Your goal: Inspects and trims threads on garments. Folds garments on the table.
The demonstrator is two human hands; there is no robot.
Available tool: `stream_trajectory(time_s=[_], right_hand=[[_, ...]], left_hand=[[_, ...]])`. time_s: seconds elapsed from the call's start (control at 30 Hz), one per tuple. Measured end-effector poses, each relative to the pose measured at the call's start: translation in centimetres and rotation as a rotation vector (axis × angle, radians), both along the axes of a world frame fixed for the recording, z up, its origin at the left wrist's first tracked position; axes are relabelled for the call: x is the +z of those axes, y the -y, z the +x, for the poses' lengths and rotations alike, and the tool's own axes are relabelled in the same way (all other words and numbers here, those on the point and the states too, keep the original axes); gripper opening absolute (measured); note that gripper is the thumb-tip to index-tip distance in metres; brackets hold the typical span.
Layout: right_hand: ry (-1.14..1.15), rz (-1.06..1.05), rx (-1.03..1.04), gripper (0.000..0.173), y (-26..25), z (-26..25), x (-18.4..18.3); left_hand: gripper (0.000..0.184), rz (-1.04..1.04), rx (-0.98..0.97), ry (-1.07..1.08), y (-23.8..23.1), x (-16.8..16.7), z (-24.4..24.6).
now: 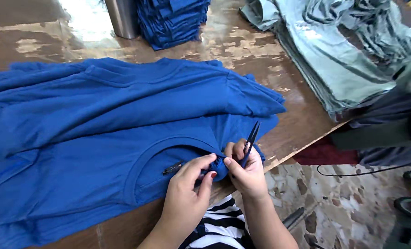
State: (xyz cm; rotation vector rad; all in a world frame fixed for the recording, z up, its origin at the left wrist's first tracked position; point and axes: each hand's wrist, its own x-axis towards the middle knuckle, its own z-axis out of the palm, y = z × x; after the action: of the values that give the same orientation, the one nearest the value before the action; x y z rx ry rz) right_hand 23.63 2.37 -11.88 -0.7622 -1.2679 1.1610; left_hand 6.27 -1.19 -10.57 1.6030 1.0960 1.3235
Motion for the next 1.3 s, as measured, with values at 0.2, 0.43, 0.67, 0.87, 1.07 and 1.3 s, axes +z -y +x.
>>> stream_trajectory(time_s=[0.2,0.43,0.67,0.87,1.07,1.3], right_hand=[[-0.010,0.001,-0.013,0.019,0.1,0.1,-0.7],[-0.037,-0.020,0.011,0.019,0.1,0.1,-0.6],[0.212,0.078,-0.047,0.015,0.0,1.1,-0.1],[0.982,0.298,0.051,0.041,1.1,5.1,2.2],[1.177,0.331,0.037,0.048,2.6,4.5,2.6],[1.036,0.293,-0.078,0.049,2.7,2.4,2.7]], left_hand=[[0.014,0.084,0.056,-0.142,-0.2,-0.1,-0.6],[0.028,0.176,-0.037,-0.302,-0.3,0.2,-1.0],[0.015,0.169,0.009,-0.233,0.2,-0.2,-0.8],[0.009,0.053,-0.074,-0.026,1.7,0.5,-1.1],[0.013,0.152,-0.035,-0.173,1.8,0.9,-1.3],[0.027,0.107,-0.704,-0.339,2.7,3.5,-5.2]])
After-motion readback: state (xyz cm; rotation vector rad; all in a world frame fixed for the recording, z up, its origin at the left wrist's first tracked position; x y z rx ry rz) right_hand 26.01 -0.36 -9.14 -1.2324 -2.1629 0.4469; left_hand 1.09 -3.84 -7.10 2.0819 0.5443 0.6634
